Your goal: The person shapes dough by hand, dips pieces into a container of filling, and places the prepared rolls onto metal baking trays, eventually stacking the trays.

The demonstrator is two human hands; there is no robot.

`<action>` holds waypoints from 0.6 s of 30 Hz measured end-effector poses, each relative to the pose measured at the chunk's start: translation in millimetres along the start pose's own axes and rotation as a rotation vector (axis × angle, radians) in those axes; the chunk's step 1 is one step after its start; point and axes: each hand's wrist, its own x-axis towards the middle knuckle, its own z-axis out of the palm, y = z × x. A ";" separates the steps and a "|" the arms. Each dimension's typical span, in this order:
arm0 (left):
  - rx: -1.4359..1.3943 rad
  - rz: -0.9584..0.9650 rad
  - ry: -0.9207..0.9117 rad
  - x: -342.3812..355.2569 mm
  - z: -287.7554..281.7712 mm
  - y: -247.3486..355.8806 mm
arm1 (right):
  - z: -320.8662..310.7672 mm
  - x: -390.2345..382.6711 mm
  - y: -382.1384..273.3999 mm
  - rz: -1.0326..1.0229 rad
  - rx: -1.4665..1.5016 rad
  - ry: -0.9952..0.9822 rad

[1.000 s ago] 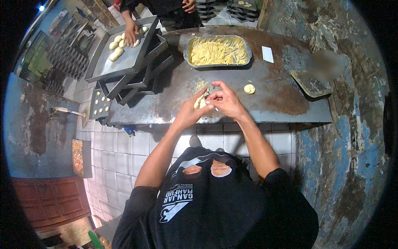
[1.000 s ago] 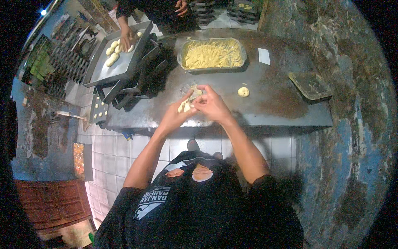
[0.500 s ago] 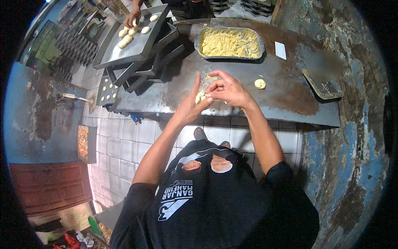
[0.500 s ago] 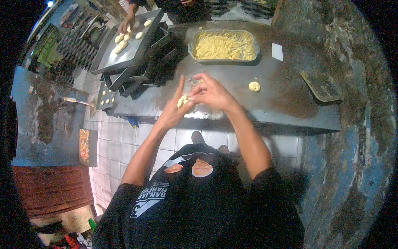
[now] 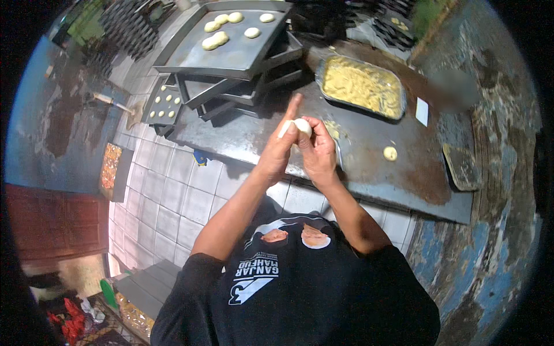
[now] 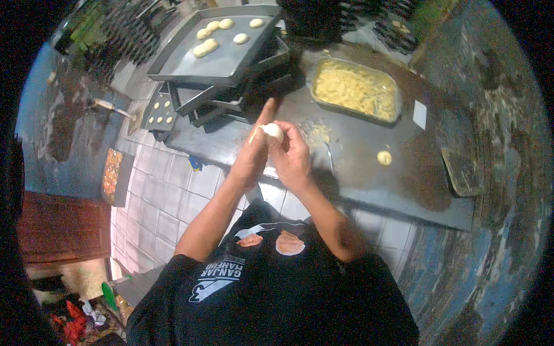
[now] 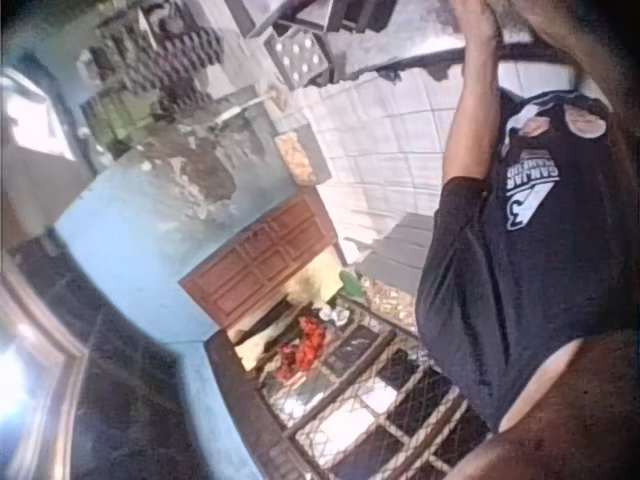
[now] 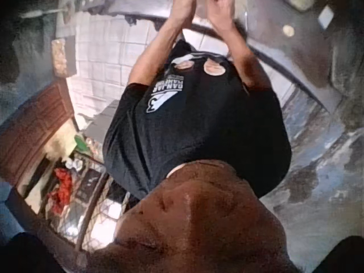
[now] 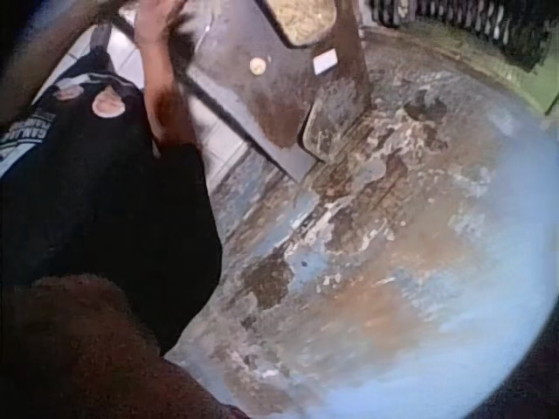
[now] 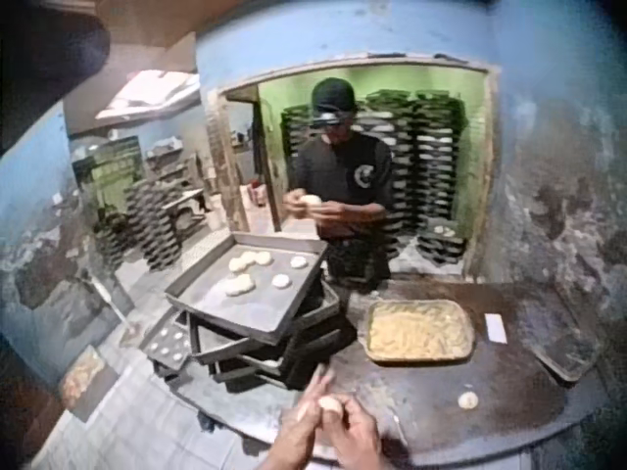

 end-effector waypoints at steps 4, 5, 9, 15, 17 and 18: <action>0.129 0.008 0.159 26.5 -69.1 16.9 | 58.1 42.7 22.6 0.280 0.151 -0.050; 0.106 -0.018 0.158 32.9 -83.5 25.2 | 68.8 57.2 26.6 0.282 0.122 -0.055; -0.119 0.023 0.212 42.8 -160.8 40.7 | 125.6 116.0 44.8 0.471 0.210 -0.151; -0.206 0.204 0.614 56.9 -298.9 72.4 | 231.7 261.2 77.2 0.773 -0.122 -0.530; -0.087 0.117 0.645 36.7 -352.4 72.3 | 268.7 314.9 115.6 0.450 -0.383 -0.495; -0.056 0.107 0.695 23.8 -372.3 74.2 | 289.4 339.9 128.4 0.333 -0.597 -0.468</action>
